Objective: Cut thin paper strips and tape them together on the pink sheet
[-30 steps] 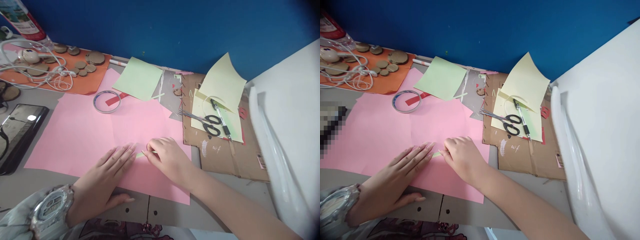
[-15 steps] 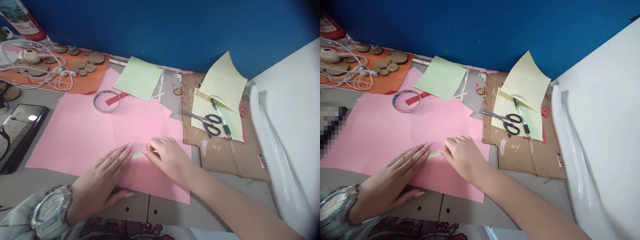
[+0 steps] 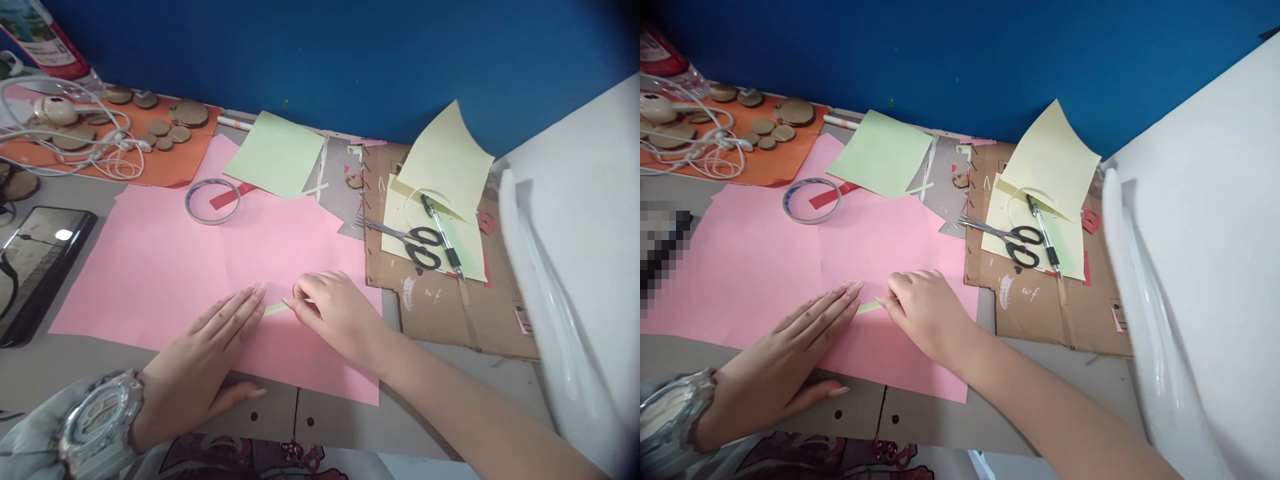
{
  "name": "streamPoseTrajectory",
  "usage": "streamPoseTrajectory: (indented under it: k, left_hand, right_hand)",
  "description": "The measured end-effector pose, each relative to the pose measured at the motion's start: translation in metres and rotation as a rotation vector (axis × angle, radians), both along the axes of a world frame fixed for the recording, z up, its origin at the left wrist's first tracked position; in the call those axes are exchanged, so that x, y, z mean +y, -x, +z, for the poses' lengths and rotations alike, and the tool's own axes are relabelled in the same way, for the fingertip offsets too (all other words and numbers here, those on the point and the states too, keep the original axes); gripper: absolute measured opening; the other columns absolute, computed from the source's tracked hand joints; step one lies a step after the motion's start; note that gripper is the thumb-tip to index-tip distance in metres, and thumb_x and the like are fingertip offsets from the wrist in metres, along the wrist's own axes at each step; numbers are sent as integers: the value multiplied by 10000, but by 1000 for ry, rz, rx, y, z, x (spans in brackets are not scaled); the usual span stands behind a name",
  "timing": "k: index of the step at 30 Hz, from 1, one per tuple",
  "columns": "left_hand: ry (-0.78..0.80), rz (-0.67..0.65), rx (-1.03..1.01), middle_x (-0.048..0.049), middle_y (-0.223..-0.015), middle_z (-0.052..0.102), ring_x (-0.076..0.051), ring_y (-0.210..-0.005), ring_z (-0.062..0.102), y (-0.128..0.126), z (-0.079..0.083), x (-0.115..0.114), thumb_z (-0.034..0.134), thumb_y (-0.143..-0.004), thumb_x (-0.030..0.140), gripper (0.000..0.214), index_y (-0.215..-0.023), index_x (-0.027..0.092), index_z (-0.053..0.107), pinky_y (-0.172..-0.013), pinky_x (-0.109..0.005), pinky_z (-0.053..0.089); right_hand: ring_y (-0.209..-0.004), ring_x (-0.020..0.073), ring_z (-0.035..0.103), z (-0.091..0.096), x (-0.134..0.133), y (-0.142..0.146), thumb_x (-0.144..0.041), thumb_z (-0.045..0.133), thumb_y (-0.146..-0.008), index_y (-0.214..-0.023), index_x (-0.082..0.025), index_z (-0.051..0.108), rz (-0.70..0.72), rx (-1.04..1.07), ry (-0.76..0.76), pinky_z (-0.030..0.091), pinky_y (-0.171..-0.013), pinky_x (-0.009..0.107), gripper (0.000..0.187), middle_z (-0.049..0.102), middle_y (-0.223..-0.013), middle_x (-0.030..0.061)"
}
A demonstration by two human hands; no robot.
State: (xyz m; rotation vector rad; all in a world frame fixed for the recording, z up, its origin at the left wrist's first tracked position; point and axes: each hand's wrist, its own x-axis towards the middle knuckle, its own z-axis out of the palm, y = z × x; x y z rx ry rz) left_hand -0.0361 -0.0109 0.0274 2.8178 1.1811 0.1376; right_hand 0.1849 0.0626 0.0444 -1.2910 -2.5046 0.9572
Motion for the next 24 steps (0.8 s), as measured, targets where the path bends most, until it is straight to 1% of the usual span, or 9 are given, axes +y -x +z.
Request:
streamPoseTrajectory:
  k: [4, 11, 15, 19, 21, 24]
  left_hand:
    - [4, 1, -14, -174, -1506, 253, -315, -1376, 256, 1, 0, 0, 450, -857, 574, 855, -1463, 39, 171, -1103, -400, 227]
    - [9, -5, 17, -183, -1509, 235, -312, -1388, 222, 1, -1, 0, 448, -857, 583, 864, -1454, 17, 186, -1120, -394, 187]
    - [-4, -7, 16, -184, -1508, 239, -308, -1387, 227, 2, -1, 0, 453, -866, 550, 836, -1452, 14, 191, -1118, -393, 197]
    - [6, 7, -15, -160, -1509, 253, -294, -1382, 247, 3, 0, -1, 464, -869, 499, 801, -1465, 55, 164, -1101, -399, 259]
    - [24, 23, -43, -139, -1507, 268, -290, -1378, 257, 1, 3, 1, 489, -862, 486, 791, -1468, 90, 171, -1103, -405, 267]
    - [53, 5, -61, -104, -1490, 320, -292, -1364, 284, -3, 5, 8, 498, -832, 573, 834, -1470, 129, 194, -1120, -410, 247]
  right_hand:
    - [-657, 107, 458, -2, 0, -1, -239, 492, -915, -713, -194, 413, 0, 10, -8, 296, -669, 260, 222, 520, -680, -45]
    - [-657, 110, 460, -1, 0, 0, -248, 496, -914, -709, -193, 418, 1, 6, -2, 297, -669, 260, 227, 522, -679, -42]
    - [-656, 111, 464, 0, 0, 0, -249, 509, -908, -705, -193, 426, -6, 16, 4, 298, -667, 259, 227, 527, -676, -41]
    - [-656, 112, 464, 1, 1, 0, -248, 509, -907, -703, -193, 426, -7, 9, 10, 299, -664, 259, 228, 531, -679, -39]
    - [-659, 113, 463, 2, 1, 0, -253, 504, -912, -708, -192, 428, -8, 2, 4, 299, -663, 260, 226, 532, -679, -39]
    - [-645, 112, 456, 1, 0, 0, -271, 497, -917, -709, -192, 429, -10, 9, -10, 299, -658, 261, 233, 528, -672, -40]
